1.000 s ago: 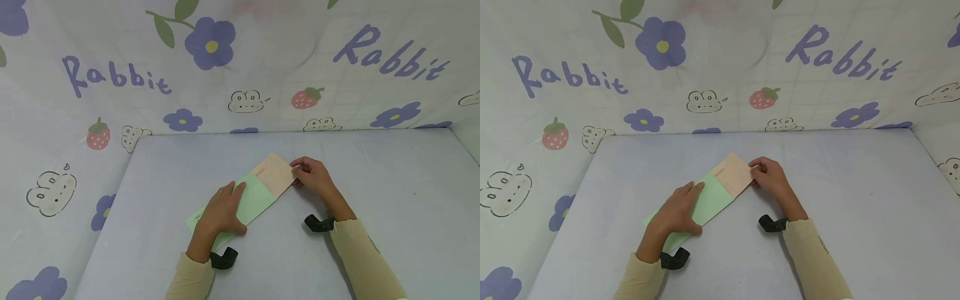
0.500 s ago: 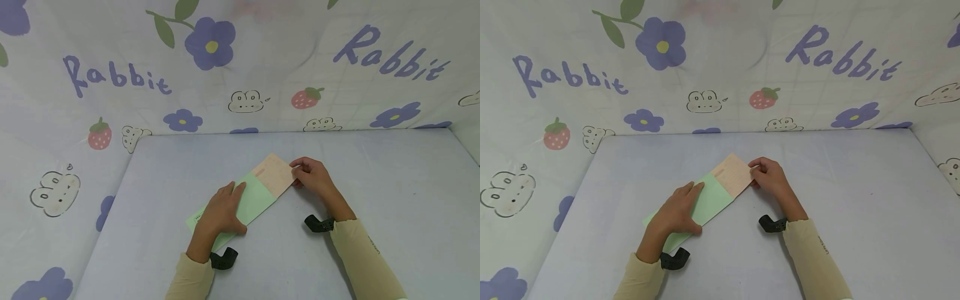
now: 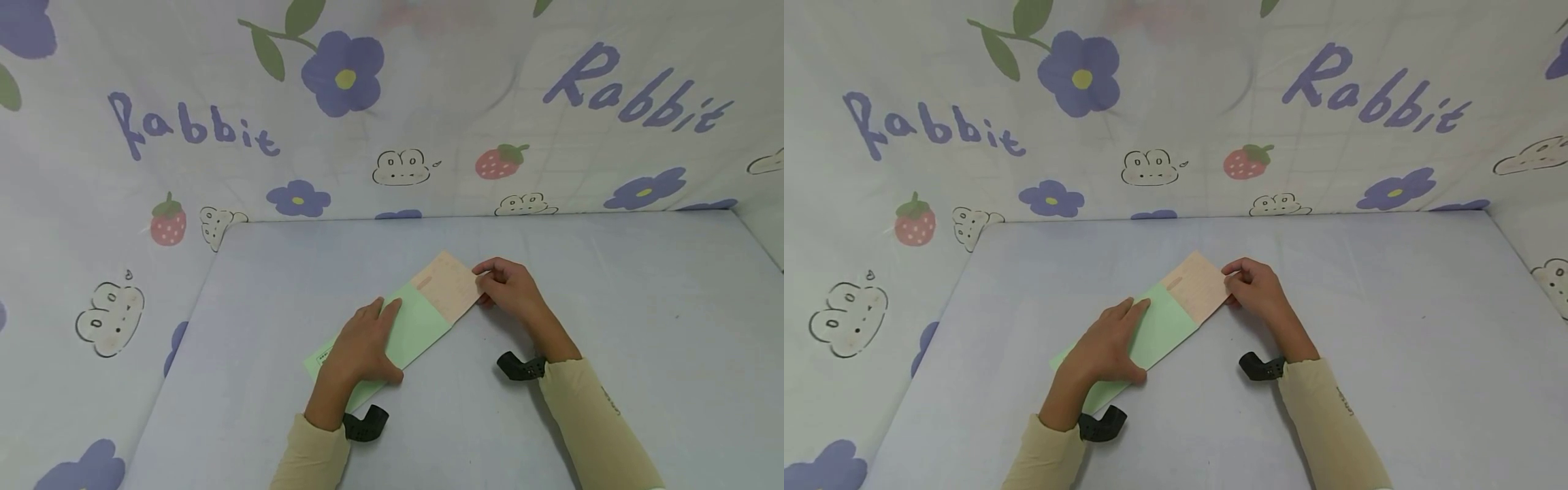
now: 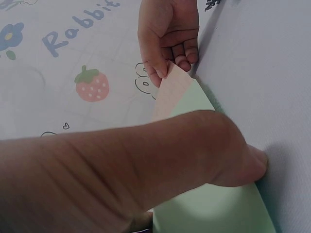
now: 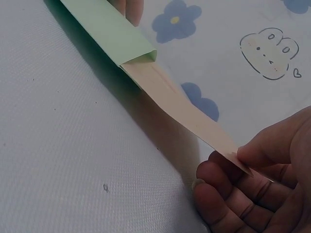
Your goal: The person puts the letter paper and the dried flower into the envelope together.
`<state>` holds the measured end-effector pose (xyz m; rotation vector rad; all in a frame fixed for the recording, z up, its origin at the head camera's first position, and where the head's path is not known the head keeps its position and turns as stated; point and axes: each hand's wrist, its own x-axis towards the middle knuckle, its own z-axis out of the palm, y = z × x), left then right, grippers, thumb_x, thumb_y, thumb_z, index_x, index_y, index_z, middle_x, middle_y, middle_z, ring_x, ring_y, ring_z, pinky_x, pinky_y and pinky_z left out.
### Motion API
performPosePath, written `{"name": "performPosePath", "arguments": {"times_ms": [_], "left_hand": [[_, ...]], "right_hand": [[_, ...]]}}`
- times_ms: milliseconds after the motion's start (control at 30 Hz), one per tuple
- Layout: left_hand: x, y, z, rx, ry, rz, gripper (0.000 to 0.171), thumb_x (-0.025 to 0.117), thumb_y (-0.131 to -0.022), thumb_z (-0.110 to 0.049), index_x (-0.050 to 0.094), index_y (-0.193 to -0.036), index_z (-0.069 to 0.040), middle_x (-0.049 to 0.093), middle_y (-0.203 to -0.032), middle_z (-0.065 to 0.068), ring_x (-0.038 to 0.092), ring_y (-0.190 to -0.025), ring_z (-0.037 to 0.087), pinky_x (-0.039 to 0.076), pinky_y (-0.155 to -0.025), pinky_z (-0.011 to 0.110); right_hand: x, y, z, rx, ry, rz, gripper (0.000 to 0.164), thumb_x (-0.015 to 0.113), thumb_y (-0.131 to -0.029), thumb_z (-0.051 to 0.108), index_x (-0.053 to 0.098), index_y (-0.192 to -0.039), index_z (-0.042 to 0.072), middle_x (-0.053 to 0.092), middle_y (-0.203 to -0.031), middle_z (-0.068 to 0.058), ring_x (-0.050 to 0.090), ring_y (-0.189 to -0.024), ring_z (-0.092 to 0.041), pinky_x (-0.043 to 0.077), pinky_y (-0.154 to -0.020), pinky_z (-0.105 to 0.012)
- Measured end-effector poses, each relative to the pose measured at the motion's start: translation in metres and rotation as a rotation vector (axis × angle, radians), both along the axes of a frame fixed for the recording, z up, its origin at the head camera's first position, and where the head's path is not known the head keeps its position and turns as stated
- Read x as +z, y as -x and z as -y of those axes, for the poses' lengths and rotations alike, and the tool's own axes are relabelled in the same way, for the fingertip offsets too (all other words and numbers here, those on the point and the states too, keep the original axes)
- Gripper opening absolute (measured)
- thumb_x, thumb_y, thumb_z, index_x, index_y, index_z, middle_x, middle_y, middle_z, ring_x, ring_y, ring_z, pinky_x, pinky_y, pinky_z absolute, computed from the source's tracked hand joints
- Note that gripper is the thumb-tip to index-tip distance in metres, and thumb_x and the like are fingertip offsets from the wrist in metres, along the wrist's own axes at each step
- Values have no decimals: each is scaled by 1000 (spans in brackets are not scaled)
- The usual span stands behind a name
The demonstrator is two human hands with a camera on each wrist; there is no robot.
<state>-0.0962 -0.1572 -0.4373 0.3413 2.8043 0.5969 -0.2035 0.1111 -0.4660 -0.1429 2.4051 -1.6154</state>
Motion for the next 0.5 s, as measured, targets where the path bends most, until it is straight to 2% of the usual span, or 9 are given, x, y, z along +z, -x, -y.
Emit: {"name": "performPosePath", "arguments": {"times_ms": [500], "left_hand": [[0, 0, 0, 5, -2, 6, 110, 88, -63, -25, 33, -156, -8, 32, -157, 23, 32, -143, 39, 31, -113, 50]], "right_hand": [[1, 0, 1, -2, -1, 5, 25, 55, -97, 9, 65, -117, -3, 67, -83, -14, 67, -71, -22, 56, -64, -32]]}}
